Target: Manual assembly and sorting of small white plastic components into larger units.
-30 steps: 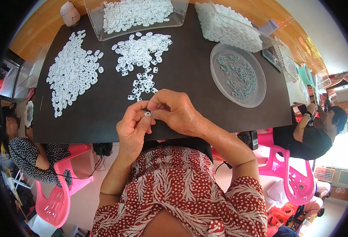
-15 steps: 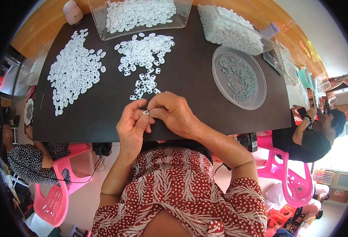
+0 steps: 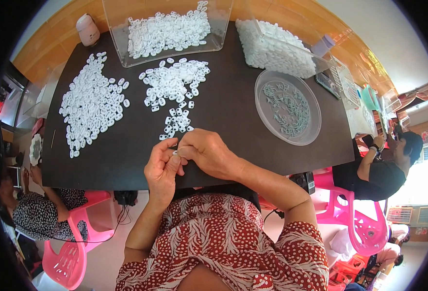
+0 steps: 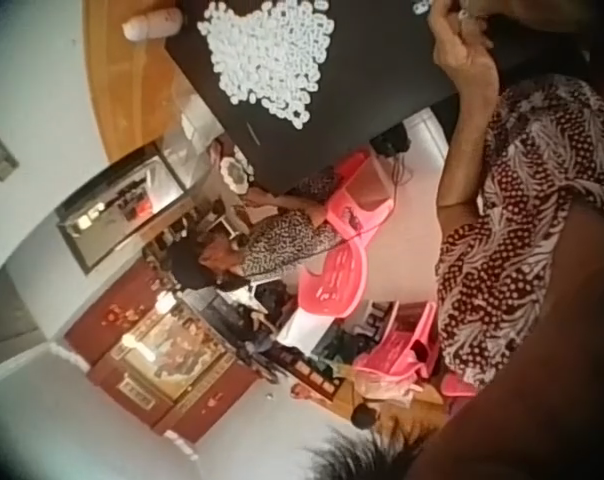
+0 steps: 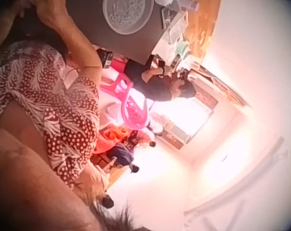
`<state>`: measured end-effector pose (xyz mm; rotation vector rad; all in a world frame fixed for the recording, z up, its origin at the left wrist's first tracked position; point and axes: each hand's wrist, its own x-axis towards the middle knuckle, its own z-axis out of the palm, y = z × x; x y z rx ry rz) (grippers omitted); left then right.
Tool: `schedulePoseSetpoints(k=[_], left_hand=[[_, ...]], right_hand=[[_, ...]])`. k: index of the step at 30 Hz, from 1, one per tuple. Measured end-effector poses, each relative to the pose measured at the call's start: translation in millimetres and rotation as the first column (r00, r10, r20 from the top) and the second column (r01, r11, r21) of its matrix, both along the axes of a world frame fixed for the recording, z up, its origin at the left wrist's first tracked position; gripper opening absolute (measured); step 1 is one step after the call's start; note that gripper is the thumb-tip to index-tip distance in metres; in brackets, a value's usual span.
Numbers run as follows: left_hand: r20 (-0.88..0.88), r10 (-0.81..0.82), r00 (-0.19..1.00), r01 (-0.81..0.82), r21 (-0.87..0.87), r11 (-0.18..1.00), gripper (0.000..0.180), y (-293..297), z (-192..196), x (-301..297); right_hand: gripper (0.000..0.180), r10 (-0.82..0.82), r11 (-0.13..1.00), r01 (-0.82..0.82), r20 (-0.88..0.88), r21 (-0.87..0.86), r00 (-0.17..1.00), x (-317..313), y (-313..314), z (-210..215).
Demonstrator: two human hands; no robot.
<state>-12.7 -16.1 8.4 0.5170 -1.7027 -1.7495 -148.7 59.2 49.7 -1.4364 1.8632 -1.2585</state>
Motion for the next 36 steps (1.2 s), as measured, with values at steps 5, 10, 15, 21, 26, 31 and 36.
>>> schedulePoseSetpoints(k=[5, 10, 15, 21, 26, 31, 36], left_hand=[[-0.129, 0.003, 0.992, 0.022, 0.196, 0.980, 0.029, -4, -2, 2], [-0.140, -0.014, 0.990, 0.039, 0.178, 0.983, 0.029, -5, -2, 2], [-0.144, -0.027, 0.989, 0.052, 0.175, 0.983, 0.026, -6, -4, 3], [-0.151, -0.025, 0.988, 0.050, 0.164, 0.985, 0.025, -6, -6, 4], [-0.150, -0.020, 0.988, 0.052, 0.214, 0.976, 0.025, -6, -3, 5], [-0.192, 0.008, 0.981, 0.053, 0.315, 0.948, 0.027, -9, 7, -3], [-0.262, -0.011, 0.965, 0.115, 0.384, 0.916, 0.024, -6, 4, -16]], right_hand=[[0.009, -0.234, 0.971, 0.221, -0.186, -0.089, 0.954, -50, -25, 5], [0.010, -0.396, 0.913, 0.385, -0.510, -0.134, 0.764, -90, -59, -23], [0.010, -0.373, 0.894, 0.444, -0.637, -0.054, 0.674, -91, -71, -36], [0.014, -0.335, 0.927, 0.374, -0.442, 0.002, 0.832, -97, -66, -32], [0.014, -0.294, 0.955, 0.297, -0.119, 0.006, 0.948, -72, -33, -13], [0.012, -0.161, 0.971, 0.102, -0.272, -0.218, 0.949, -32, -3, -7], [0.012, -0.131, 0.956, 0.022, -0.361, -0.291, 0.923, -18, 4, -8]])
